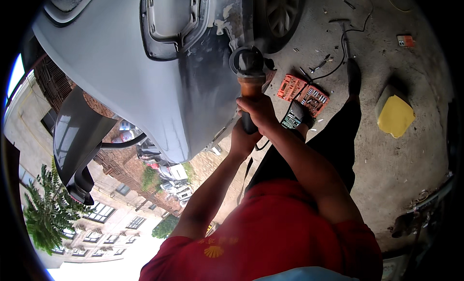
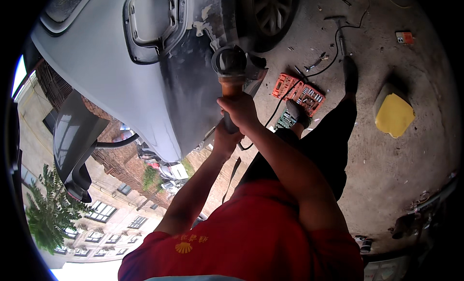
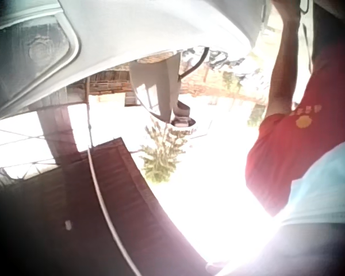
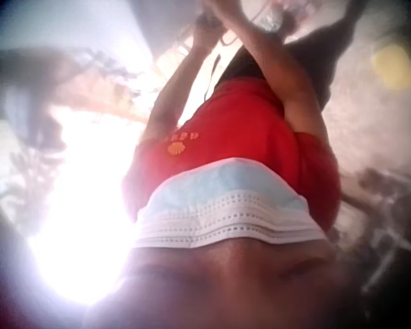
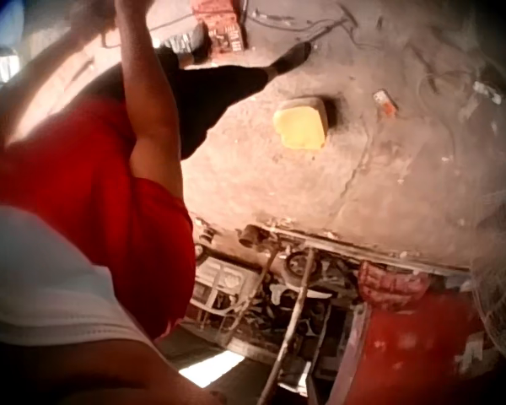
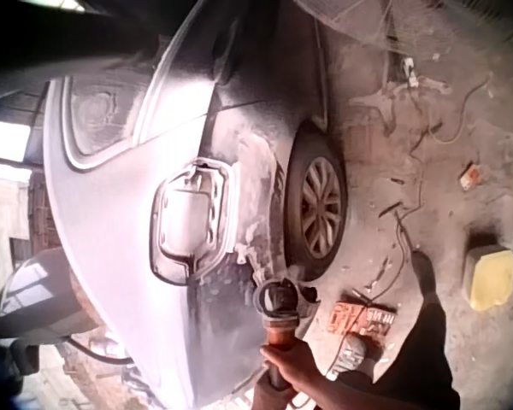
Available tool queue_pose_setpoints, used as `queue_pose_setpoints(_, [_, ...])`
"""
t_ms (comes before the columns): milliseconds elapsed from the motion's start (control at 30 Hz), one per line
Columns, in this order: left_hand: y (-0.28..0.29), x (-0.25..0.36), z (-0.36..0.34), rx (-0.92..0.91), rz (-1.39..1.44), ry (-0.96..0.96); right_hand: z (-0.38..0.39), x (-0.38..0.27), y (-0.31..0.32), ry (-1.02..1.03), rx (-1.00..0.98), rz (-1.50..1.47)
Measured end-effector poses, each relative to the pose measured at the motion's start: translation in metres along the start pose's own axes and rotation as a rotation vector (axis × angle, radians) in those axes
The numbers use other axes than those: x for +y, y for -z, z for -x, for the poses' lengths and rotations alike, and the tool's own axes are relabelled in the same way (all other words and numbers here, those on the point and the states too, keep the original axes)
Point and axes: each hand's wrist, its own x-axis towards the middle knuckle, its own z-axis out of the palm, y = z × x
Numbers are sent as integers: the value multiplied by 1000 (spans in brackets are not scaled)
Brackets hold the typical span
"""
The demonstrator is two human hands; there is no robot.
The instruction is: The person sits on the ground and uses an angle grinder to grind the surface of a car's front bumper. They hold the tool with both hands and move it across the damaged area, generating sparks.
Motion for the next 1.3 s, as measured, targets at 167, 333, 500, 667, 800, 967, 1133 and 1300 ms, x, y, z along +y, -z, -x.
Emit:
queue_pose_setpoints(167, [-6,8,-1,-8,-3,-51,-2,-4,6,20,1,18])
queue_pose_setpoints(333, [1,22,-13,-14,16,-37,-8,-21,-3,54,7,77])
queue_pose_setpoints(500, [-3,-11,-2,-41,33,-1,-1,5,7,12,47,83])
queue_pose_setpoints(667, [7,26,-22,-67,-17,-56,-14,-27,-6,113,-16,78])
queue_pose_setpoints(800, [1,-1,1,-39,-22,50,-1,2,2,11,48,38])
queue_pose_setpoints(967, [2,19,-19,-42,22,-70,-13,-21,-1,87,16,70])
queue_pose_setpoints(1133, [1,21,-11,-26,-70,-25,-6,-12,0,42,40,-57])
queue_pose_setpoints(1300, [3,15,-25,-90,46,-36,-12,-27,0,65,24,5])
